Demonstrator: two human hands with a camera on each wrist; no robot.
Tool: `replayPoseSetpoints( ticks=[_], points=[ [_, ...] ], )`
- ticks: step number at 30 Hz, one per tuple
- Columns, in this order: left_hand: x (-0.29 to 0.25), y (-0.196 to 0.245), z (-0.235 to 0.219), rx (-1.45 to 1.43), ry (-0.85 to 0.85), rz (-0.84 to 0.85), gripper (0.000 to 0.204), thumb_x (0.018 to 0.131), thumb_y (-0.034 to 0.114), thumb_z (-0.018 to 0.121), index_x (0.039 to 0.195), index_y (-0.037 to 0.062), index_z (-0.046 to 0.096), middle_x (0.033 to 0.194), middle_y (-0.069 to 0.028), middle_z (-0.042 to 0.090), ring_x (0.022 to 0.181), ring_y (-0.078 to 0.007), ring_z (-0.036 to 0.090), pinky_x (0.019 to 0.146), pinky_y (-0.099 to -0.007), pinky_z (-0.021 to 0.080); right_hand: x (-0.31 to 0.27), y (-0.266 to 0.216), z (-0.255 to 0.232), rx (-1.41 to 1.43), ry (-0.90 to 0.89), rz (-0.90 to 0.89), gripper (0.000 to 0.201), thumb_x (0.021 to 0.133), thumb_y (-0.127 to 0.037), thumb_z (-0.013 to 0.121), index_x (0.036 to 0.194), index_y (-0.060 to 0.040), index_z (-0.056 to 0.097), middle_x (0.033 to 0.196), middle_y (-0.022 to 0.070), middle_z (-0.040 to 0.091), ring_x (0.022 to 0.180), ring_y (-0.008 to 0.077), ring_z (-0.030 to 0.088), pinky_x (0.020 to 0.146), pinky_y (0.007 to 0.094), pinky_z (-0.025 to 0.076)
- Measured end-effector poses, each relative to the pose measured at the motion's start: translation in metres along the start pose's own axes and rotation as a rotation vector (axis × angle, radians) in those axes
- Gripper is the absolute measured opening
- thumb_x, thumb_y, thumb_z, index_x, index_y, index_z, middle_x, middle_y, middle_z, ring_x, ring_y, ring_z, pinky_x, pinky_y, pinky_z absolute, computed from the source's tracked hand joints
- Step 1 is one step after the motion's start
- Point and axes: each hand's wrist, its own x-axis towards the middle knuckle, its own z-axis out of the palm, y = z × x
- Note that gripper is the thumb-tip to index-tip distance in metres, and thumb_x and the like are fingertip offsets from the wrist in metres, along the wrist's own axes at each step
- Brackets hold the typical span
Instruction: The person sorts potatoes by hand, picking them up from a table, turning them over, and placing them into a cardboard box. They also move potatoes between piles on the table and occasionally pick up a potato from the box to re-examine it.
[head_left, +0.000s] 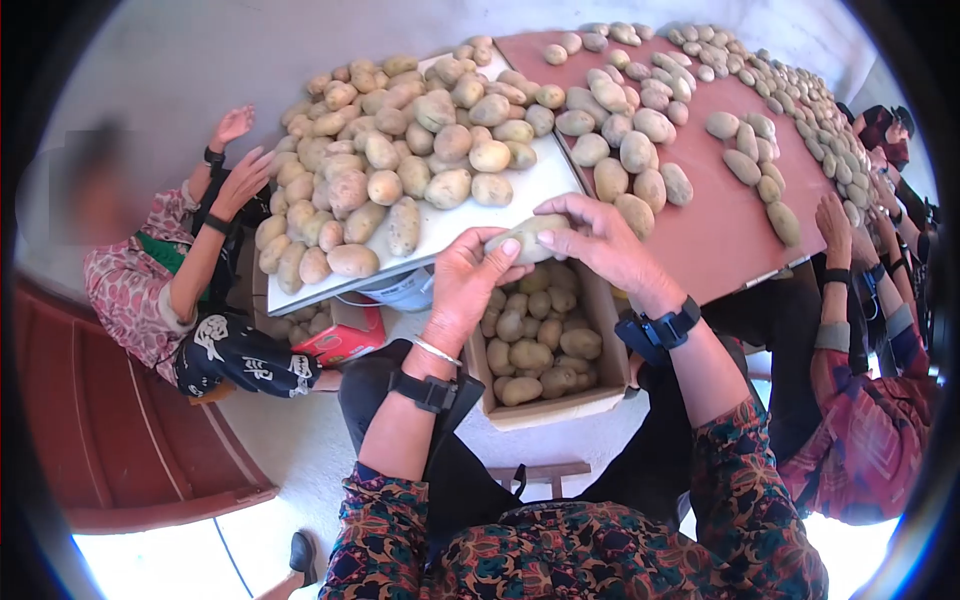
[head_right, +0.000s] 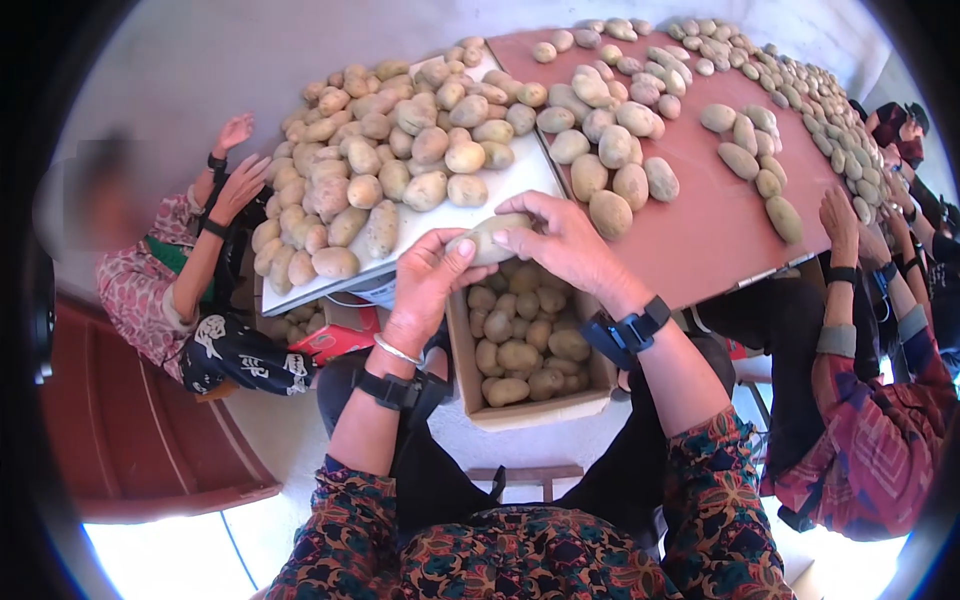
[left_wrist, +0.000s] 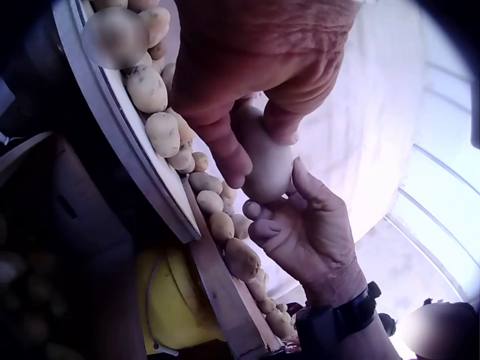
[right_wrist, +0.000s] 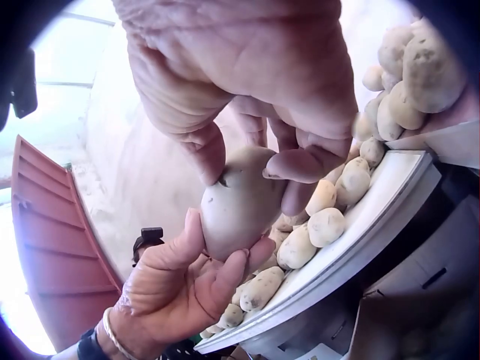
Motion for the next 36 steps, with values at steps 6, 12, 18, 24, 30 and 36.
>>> replayPoseSetpoints(
  ticks=[6, 12, 18, 24, 30, 36],
  points=[
    [0.006, 0.000, 0.001, 0.009, 0.058, -0.065, 0.042, 0.099, 0.034, 0.060, 0.114, -0.0050, 0.056, 0.096, -0.0135, 0.067, 0.070, -0.0184, 0.070, 0.061, -0.0241, 0.058, 0.006, 0.001, 0.003, 0.049, 0.004, 0.111, 0.040, 0.087, -0.022, 0.074, 0.118, 0.0000, 0.062, 0.091, 0.0044, 0.065, 0.070, 0.0073, 0.056, 0.062, 0.0230, 0.048],
    [0.008, -0.007, 0.003, -0.068, 0.136, -0.178, 0.050, 0.099, 0.042, 0.056, 0.117, -0.0043, 0.052, 0.096, -0.0152, 0.066, 0.070, -0.0193, 0.069, 0.061, -0.0252, 0.058, 0.011, 0.001, 0.014, 0.111, 0.149, 0.189, 0.045, 0.086, -0.030, 0.075, 0.113, 0.0036, 0.062, 0.090, 0.0023, 0.062, 0.066, 0.0055, 0.050, 0.055, 0.0202, 0.041],
    [0.006, -0.004, -0.009, 0.031, 0.106, -0.227, 0.046, 0.101, 0.038, 0.053, 0.122, -0.0024, 0.051, 0.098, -0.0166, 0.067, 0.074, -0.0205, 0.069, 0.065, -0.0278, 0.057, 0.016, 0.008, 0.018, 0.045, 0.230, 0.254, 0.044, 0.083, -0.039, 0.074, 0.097, 0.0021, 0.068, 0.074, 0.0037, 0.062, 0.057, 0.0084, 0.051, 0.053, 0.0236, 0.043],
    [-0.005, -0.002, -0.031, 0.652, 0.145, -0.129, 0.026, 0.096, 0.017, 0.058, 0.112, -0.0027, 0.062, 0.087, -0.0113, 0.067, 0.070, -0.0141, 0.066, 0.060, -0.0253, 0.053, 0.012, 0.010, 0.021, -0.396, 0.102, 0.238, 0.039, 0.084, -0.035, 0.074, 0.095, 0.0024, 0.069, 0.078, 0.0076, 0.066, 0.070, 0.0117, 0.059, 0.062, 0.0274, 0.048],
    [-0.001, 0.008, -0.076, 0.606, 0.556, 0.165, 0.015, 0.086, 0.006, 0.062, 0.099, 0.0001, 0.067, 0.083, -0.0141, 0.070, 0.070, -0.0195, 0.068, 0.066, -0.0327, 0.054, 0.008, 0.008, 0.032, -0.584, -0.097, 0.221, 0.041, 0.077, -0.037, 0.074, 0.091, 0.0014, 0.070, 0.086, 0.0219, 0.069, 0.084, 0.0336, 0.067, 0.078, 0.0404, 0.052],
    [0.012, 0.004, -0.093, 1.318, 0.675, 0.517, 0.031, 0.079, 0.004, 0.069, 0.110, 0.0041, 0.065, 0.108, -0.0178, 0.063, 0.104, -0.0334, 0.058, 0.093, -0.0433, 0.046, 0.008, 0.004, 0.035, -0.636, -0.145, 0.230, 0.039, 0.077, -0.036, 0.074, 0.089, 0.0007, 0.070, 0.088, 0.0215, 0.069, 0.086, 0.0349, 0.067, 0.079, 0.0416, 0.052]
  ],
)
